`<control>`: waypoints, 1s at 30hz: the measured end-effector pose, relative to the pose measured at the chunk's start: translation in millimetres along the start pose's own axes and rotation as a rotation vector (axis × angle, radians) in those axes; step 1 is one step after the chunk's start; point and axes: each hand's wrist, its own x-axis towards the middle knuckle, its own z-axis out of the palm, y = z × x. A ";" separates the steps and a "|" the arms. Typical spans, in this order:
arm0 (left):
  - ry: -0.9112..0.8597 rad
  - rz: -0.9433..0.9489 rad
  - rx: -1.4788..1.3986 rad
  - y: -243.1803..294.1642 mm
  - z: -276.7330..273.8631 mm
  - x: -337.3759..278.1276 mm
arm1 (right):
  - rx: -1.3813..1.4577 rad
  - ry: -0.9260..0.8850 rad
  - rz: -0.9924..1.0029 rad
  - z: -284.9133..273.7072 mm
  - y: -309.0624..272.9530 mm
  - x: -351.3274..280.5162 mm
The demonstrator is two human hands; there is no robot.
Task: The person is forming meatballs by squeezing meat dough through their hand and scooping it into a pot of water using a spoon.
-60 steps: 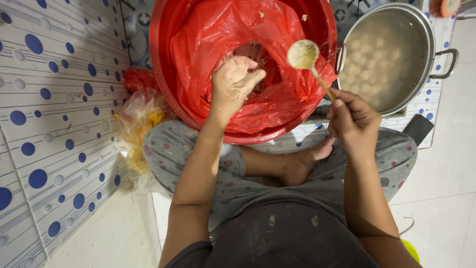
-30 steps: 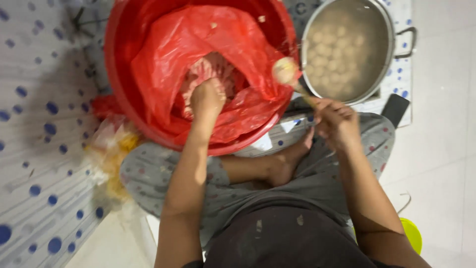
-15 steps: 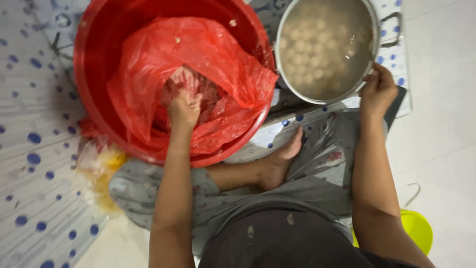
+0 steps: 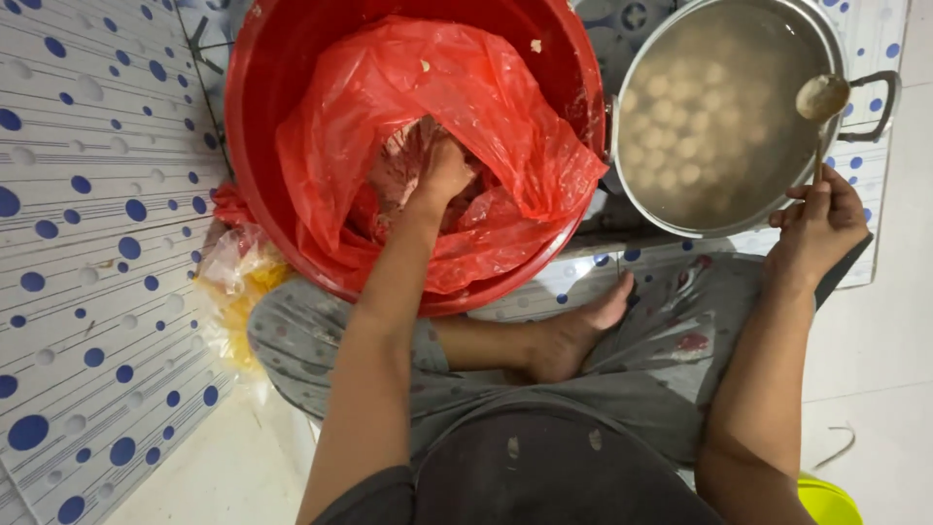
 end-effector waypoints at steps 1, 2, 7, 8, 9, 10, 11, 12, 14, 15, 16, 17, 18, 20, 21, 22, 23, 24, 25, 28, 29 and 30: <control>-0.001 -0.005 -0.001 -3.3 3.2 1.0 | -0.004 -0.003 0.003 0.0 -0.1 0.5; -0.026 -0.036 -0.001 -6.7 6.5 2.3 | 0.002 -0.031 -0.012 0.3 -0.1 1.3; -0.144 -0.165 0.007 -25.9 20.9 3.2 | 0.059 -0.073 0.004 5.2 6.3 9.0; -0.187 -0.209 0.009 -29.2 24.3 1.4 | 0.062 -0.089 0.003 6.9 3.5 8.0; -0.228 -0.249 0.011 -32.3 27.1 3.3 | 0.068 -0.103 -0.002 10.1 -0.1 8.8; -0.232 -0.250 0.011 -35.2 29.3 4.6 | 0.065 -0.102 0.002 11.6 -0.7 9.3; -0.273 -0.287 0.012 -37.4 31.7 5.8 | 0.056 -0.101 0.009 11.7 -1.9 8.6; -0.314 -0.324 0.014 -39.2 33.7 5.9 | 0.047 -0.100 0.015 11.3 -3.5 7.1; -0.360 -0.361 0.013 -40.7 36.4 3.0 | 0.054 -0.095 0.006 12.1 -0.6 8.4; -0.398 -0.395 0.016 -40.5 36.6 3.2 | 0.067 -0.092 -0.010 12.4 0.0 9.4; -0.400 -0.391 0.015 -39.3 35.8 2.3 | 0.066 -0.088 -0.011 11.6 2.3 9.0; -0.433 -0.422 0.017 -37.3 34.7 3.6 | 0.091 -0.077 0.004 11.4 3.1 10.1; -0.467 -0.452 0.018 -34.5 33.1 4.0 | 0.115 -0.066 0.018 10.4 3.3 10.6; -0.488 -0.471 0.017 -25.6 30.3 10.0 | 0.145 -0.045 0.010 6.8 11.5 13.3; -0.520 -0.502 0.017 -20.6 29.6 10.5 | 0.167 -0.027 0.016 3.5 16.1 14.4; -0.515 -0.496 0.015 -12.7 18.9 2.9 | 0.169 -0.027 0.008 3.0 9.4 11.4; -0.660 -0.302 0.265 -6.6 5.7 -4.7 | 0.164 -0.019 0.036 4.3 4.0 6.7; -0.793 -0.102 0.516 -0.2 -7.6 -12.7 | 0.159 -0.012 0.064 5.3 -1.7 1.6; -0.784 -0.103 0.523 13.6 -27.0 -13.5 | 0.169 -0.016 0.060 3.0 -1.9 0.8; -1.004 -0.716 0.275 43.7 -76.5 -15.3 | 0.198 -0.030 0.087 2.7 -3.3 -1.9; -0.974 -0.540 0.349 47.3 -84.2 -16.5 | 0.192 -0.031 0.069 2.6 -4.2 -2.9; -0.939 -0.363 0.420 50.5 -91.5 -17.2 | 0.185 -0.032 0.051 3.0 -4.7 -3.4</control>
